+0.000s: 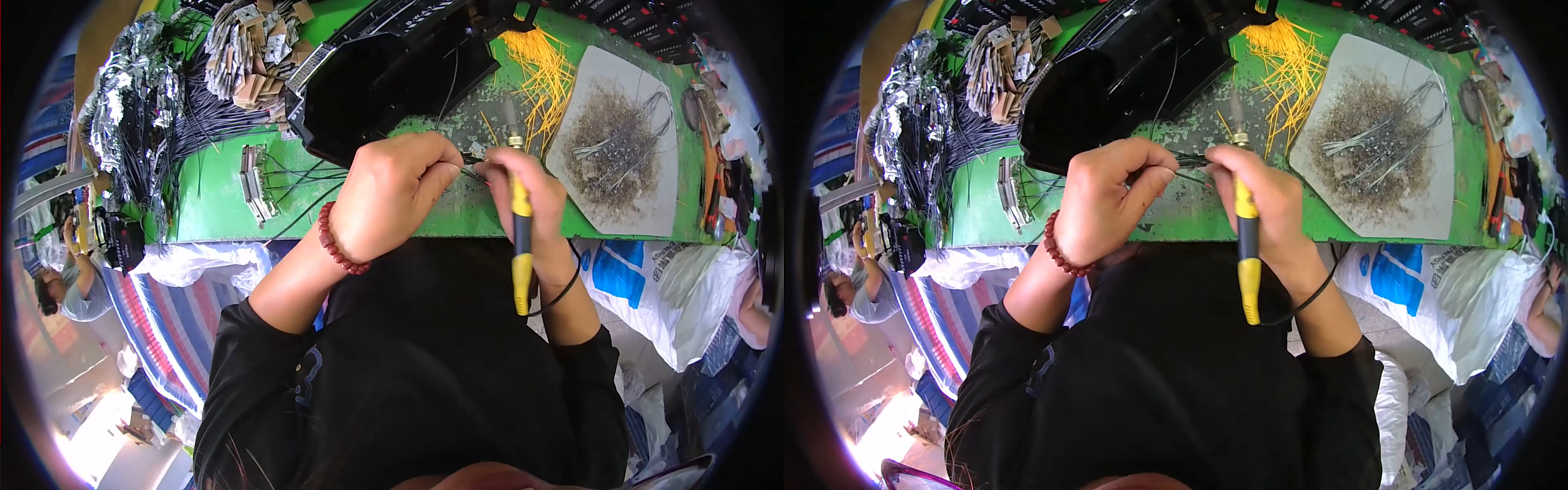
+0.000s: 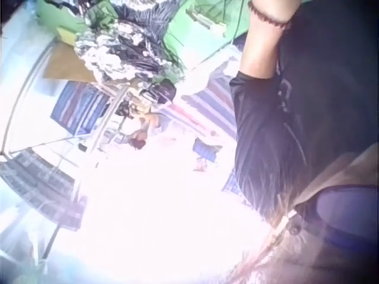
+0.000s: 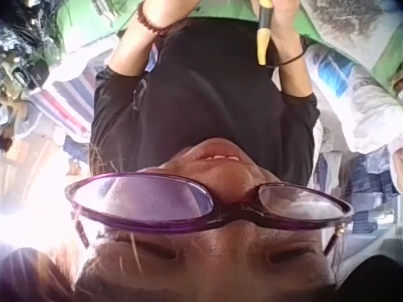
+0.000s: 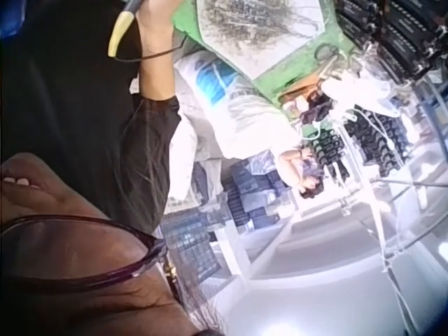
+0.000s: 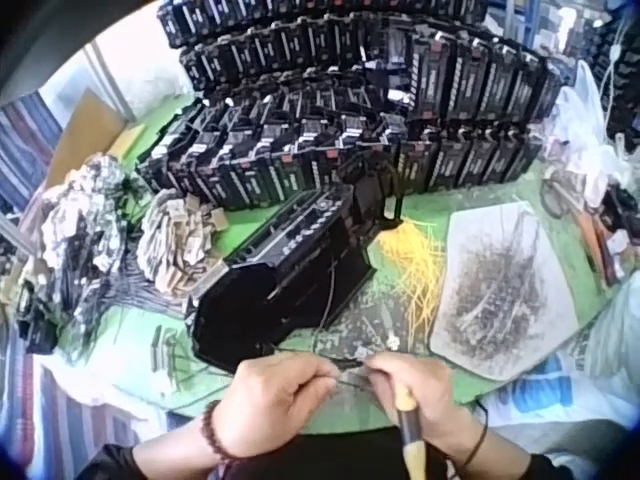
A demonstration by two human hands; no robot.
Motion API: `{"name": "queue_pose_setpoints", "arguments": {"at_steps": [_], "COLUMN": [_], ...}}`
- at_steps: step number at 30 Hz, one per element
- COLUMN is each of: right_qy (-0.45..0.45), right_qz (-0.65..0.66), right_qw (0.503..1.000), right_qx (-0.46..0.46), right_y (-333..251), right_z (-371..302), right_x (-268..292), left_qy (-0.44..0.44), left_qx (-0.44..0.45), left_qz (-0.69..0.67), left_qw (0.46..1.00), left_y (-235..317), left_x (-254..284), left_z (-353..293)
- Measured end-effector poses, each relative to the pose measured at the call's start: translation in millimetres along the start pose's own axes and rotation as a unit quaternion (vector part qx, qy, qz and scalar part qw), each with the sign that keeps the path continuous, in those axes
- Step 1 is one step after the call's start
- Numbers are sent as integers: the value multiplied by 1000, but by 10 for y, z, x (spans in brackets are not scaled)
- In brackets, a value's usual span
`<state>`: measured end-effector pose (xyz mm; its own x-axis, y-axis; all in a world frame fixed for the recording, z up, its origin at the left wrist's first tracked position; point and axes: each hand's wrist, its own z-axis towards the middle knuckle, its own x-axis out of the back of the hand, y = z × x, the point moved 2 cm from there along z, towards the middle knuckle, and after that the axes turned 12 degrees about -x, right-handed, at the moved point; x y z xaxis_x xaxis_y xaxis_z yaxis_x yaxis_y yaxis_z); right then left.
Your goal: The person solders wires onto a circuit board using a soldering iron, retrieves a toy car body, and solders the wiring connections.
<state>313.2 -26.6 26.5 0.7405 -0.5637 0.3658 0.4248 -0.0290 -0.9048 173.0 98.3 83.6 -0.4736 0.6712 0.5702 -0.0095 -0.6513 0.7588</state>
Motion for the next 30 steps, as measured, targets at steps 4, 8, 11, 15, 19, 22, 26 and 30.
{"name": "queue_pose_setpoints", "arguments": {"at_steps": [4,8,11,15,19,22,26,30], "right_qy": [-4,-8,4,-4,-28,-21,-23,-51], "right_qz": [210,142,165,199,316,303,296,314], "right_qw": [976,990,986,979,944,950,953,943], "right_qx": [-59,-11,-32,-33,-87,-67,-66,-92], "right_y": [20,-37,-89,-111,-119,-109,-96,-115], "right_z": [-81,-96,-109,-126,-159,-174,-182,-160], "right_x": [91,19,1,-23,-29,-29,-24,4], "left_qy": [23,35,36,-17,-7,-24,-55,-84], "left_qx": [61,83,88,140,192,203,185,167], "left_qz": [-67,-112,-150,-234,-397,-461,-461,-421], "left_qw": [996,990,984,962,898,864,866,888], "left_y": [-74,-97,-99,-152,-193,-212,-239,-241], "left_x": [-107,-150,-142,-215,-220,-218,-213,-186], "left_z": [-80,-102,-91,-71,-70,-74,-57,-42]}}
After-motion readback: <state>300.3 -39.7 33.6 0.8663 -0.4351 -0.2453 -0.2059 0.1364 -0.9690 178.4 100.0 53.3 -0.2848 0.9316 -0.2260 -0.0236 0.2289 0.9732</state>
